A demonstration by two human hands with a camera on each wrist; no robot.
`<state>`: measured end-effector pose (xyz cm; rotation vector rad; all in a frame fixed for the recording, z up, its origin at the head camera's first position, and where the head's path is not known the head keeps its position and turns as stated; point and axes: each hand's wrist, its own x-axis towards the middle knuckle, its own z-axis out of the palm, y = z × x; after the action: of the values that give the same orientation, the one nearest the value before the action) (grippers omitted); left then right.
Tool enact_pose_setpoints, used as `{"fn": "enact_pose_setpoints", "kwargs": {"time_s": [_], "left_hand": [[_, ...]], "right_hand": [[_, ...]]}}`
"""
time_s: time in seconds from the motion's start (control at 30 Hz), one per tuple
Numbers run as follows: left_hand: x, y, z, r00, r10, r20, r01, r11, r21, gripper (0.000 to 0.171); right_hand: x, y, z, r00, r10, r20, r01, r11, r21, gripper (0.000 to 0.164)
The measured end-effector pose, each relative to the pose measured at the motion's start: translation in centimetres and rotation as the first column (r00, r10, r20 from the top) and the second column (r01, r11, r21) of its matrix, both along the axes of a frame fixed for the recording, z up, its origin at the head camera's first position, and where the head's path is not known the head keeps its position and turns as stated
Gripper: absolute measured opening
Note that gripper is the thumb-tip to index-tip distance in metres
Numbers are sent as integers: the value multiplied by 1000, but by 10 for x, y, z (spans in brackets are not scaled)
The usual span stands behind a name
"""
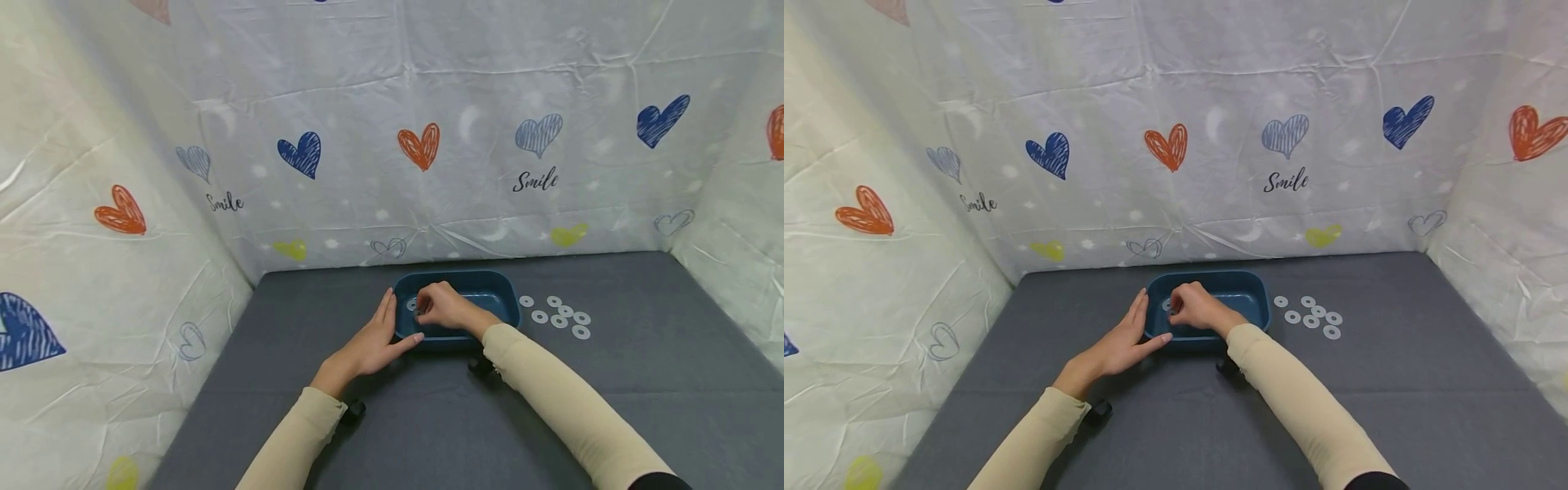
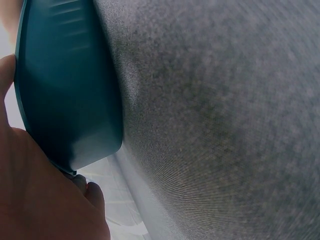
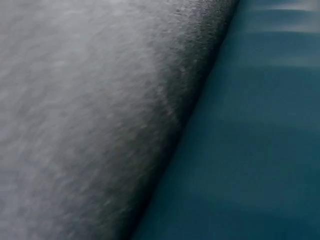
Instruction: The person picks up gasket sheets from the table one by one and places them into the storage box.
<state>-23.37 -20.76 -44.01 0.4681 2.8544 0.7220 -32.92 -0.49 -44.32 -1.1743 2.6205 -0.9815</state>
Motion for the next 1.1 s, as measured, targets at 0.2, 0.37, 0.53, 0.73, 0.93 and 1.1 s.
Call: {"fn": "enact_pose_setpoints", "kwargs": {"time_s": [0.2,0.37,0.53,0.73,0.93,1.1], "left_hand": [[-2,2,-1,1000,-9,0,9,1000,0,109],[-1,5,-1,1000,-14,8,14,1000,-7,108],[-1,7,-1,1000,-14,7,14,1000,-9,108],[-2,5,0,1000,-6,10,6,1000,-5,108],[-2,2,0,1000,4,13,-4,1000,-2,109],[-2,1,-2,1000,10,4,-10,1000,1,109]], "right_hand": [[-1,-8,0,1000,17,-7,-16,998,61,16],[-1,-14,-1,999,28,-33,-24,992,120,16],[-2,-15,-2,998,21,-62,-13,992,123,17],[-2,-15,-2,996,7,-85,2,994,108,23],[3,-7,3,998,22,-62,-18,998,66,29],[12,12,14,999,35,-35,-33,998,48,30]]}}
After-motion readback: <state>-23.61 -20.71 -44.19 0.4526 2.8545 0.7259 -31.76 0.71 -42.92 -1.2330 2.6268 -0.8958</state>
